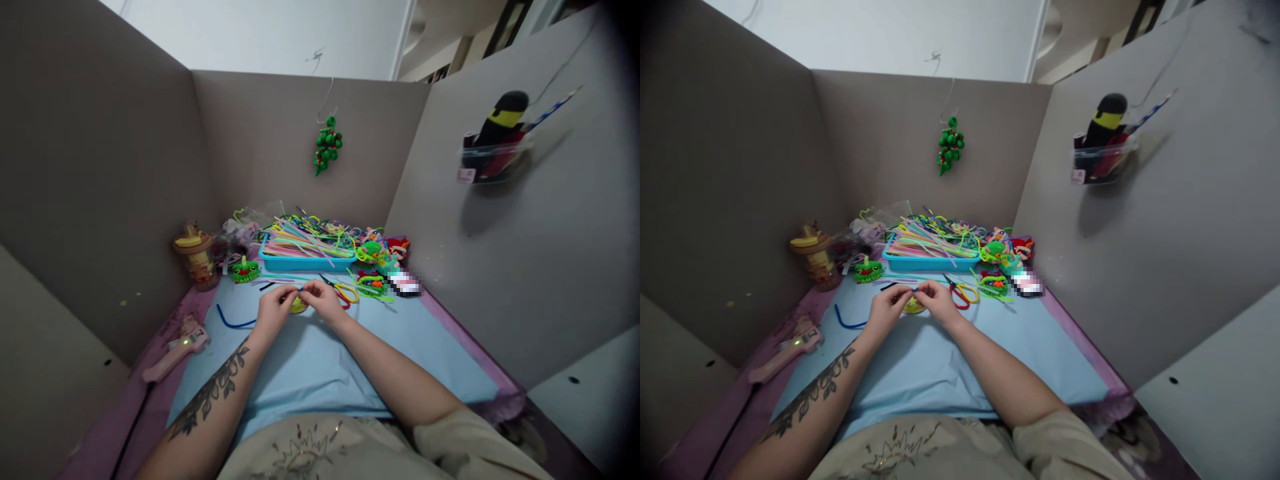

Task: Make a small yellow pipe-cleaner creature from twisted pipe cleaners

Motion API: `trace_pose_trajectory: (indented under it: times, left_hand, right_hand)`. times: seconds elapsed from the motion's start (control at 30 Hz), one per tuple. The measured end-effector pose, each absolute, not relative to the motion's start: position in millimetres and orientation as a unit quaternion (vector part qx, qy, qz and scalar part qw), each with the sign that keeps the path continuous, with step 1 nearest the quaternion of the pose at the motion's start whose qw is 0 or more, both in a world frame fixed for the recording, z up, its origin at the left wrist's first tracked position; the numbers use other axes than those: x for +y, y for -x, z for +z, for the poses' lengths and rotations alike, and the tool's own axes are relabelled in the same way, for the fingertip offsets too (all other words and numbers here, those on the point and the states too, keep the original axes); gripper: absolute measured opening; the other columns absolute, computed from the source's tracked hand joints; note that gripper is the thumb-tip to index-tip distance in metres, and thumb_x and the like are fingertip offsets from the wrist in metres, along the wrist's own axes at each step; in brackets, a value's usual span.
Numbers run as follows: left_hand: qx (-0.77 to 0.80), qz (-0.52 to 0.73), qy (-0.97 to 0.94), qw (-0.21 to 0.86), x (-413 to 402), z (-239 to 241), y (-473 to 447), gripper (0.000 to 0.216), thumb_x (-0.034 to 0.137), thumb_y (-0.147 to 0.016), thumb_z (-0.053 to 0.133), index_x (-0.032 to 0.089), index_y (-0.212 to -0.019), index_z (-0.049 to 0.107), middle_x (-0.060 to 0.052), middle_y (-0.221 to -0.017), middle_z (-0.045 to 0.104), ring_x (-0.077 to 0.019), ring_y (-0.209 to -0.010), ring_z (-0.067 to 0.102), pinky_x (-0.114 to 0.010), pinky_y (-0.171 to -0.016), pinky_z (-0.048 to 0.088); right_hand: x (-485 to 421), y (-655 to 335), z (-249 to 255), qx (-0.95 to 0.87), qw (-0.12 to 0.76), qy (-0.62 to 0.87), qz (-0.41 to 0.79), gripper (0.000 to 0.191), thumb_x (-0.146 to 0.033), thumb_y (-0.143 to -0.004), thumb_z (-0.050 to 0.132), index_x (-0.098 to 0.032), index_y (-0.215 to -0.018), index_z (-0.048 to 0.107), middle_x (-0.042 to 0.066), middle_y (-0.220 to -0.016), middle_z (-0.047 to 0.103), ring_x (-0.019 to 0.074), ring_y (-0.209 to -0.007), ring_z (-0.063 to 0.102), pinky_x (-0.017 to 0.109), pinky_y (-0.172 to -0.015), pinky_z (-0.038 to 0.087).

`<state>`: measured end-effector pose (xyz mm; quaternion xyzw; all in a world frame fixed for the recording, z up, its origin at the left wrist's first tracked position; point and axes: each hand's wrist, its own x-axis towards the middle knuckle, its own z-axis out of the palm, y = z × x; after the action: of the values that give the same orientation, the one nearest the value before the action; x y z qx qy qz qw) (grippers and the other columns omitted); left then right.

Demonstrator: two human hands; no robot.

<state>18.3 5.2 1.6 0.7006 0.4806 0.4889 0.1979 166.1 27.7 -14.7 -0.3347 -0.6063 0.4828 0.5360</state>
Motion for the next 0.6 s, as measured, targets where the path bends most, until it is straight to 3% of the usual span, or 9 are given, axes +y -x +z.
trace_pose_trajectory:
  times: [0.37, 0.6]
  left_hand:
    - [0.488, 0.434, -0.742, 0.151, 6.7, 0.3, -13.9, 0.017, 0.025, -0.082, 0.049, 0.018, -0.083, 0.065, -0.003, -0.080, 0.069, -0.0153, -0.072, 0.061, -0.025, -0.067, 0.046]
    - [0.472, 0.437, -0.740, 0.196, 6.6, 2.4, -14.6, 0.020, 0.027, -0.082, 0.046, 0.016, -0.079, 0.063, -0.003, -0.075, 0.065, -0.0135, -0.068, 0.057, -0.023, -0.063, 0.044]
  right_hand:
    - [26.0, -165.2, -14.3, -0.625, 0.520, 0.329, 0.481, 0.020, -0.036, -0.071, 0.063, -0.017, -0.074, 0.055, -0.002, -0.062, 0.056, 0.0108, -0.055, 0.052, 0.023, -0.055, 0.045]
    - [21.6, -169.0, -11.4, -0.675, 0.541, 0.349, 0.360, 0.023, -0.029, -0.076, 0.059, -0.019, -0.096, 0.060, 0.004, -0.087, 0.062, 0.0149, -0.079, 0.058, 0.026, -0.070, 0.048]
